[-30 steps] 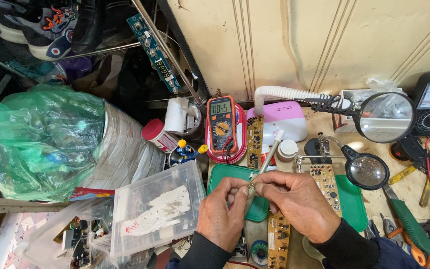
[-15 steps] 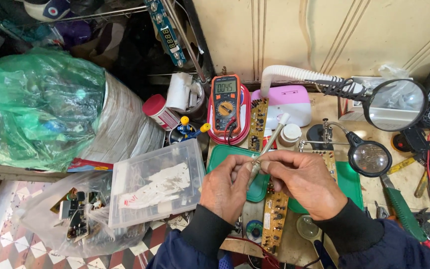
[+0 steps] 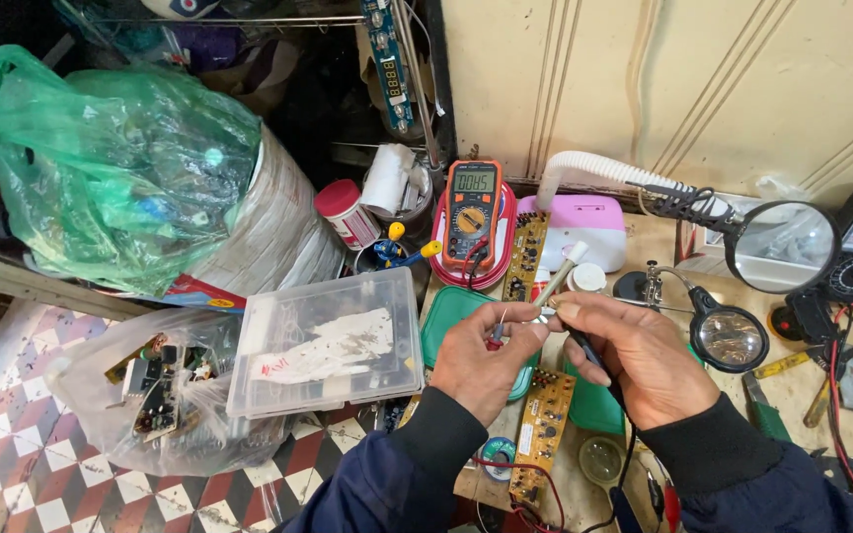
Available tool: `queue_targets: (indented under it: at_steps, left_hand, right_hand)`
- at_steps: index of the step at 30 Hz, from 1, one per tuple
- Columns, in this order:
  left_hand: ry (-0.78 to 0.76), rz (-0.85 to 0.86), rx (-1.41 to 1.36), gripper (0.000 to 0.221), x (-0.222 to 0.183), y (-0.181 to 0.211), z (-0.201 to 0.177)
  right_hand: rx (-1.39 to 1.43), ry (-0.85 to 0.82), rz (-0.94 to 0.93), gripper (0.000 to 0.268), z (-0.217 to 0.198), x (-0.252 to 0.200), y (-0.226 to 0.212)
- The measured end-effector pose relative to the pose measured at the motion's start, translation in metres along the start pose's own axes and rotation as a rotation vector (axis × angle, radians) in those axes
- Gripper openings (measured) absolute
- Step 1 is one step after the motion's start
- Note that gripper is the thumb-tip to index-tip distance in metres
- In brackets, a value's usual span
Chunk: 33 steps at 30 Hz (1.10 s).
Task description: Testing and repairing a circuit board using a multimeter and heat gun
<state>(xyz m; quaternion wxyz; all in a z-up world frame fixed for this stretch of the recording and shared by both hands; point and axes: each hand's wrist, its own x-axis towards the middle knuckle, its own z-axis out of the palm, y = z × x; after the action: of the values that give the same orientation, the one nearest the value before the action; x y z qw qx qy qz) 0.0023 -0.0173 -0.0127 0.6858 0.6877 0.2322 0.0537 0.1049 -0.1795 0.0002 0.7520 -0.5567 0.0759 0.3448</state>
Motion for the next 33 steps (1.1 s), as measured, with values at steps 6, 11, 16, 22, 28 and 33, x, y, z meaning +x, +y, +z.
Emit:
queue_targets:
  at_steps: [6, 11, 16, 22, 28, 33]
  left_hand:
    - [0.076, -0.076, -0.193, 0.031, 0.004, -0.012, 0.007]
    - [0.085, -0.080, -0.230, 0.032, 0.008, -0.021, 0.010]
    - [0.087, -0.073, -0.274, 0.033, 0.010, -0.023, 0.013]
    - [0.115, -0.078, -0.326, 0.030, 0.006, -0.014, 0.014]
    - [0.132, -0.100, -0.316, 0.025, 0.007, -0.014, 0.013]
    - [0.126, -0.104, -0.319, 0.022, 0.008, -0.015, 0.012]
  right_hand:
    - [-0.090, 0.017, -0.112, 0.024, 0.005, -0.003, 0.014]
    - [-0.102, 0.016, -0.124, 0.025, 0.003, -0.003, 0.016]
    - [-0.099, 0.035, -0.151, 0.027, 0.006, -0.006, 0.015]
    - [-0.117, 0.036, -0.170, 0.027, 0.004, -0.006, 0.017]
    - [-0.123, 0.037, -0.190, 0.029, 0.007, -0.008, 0.019]
    - [-0.104, 0.037, -0.192, 0.028, 0.009, -0.009, 0.019]
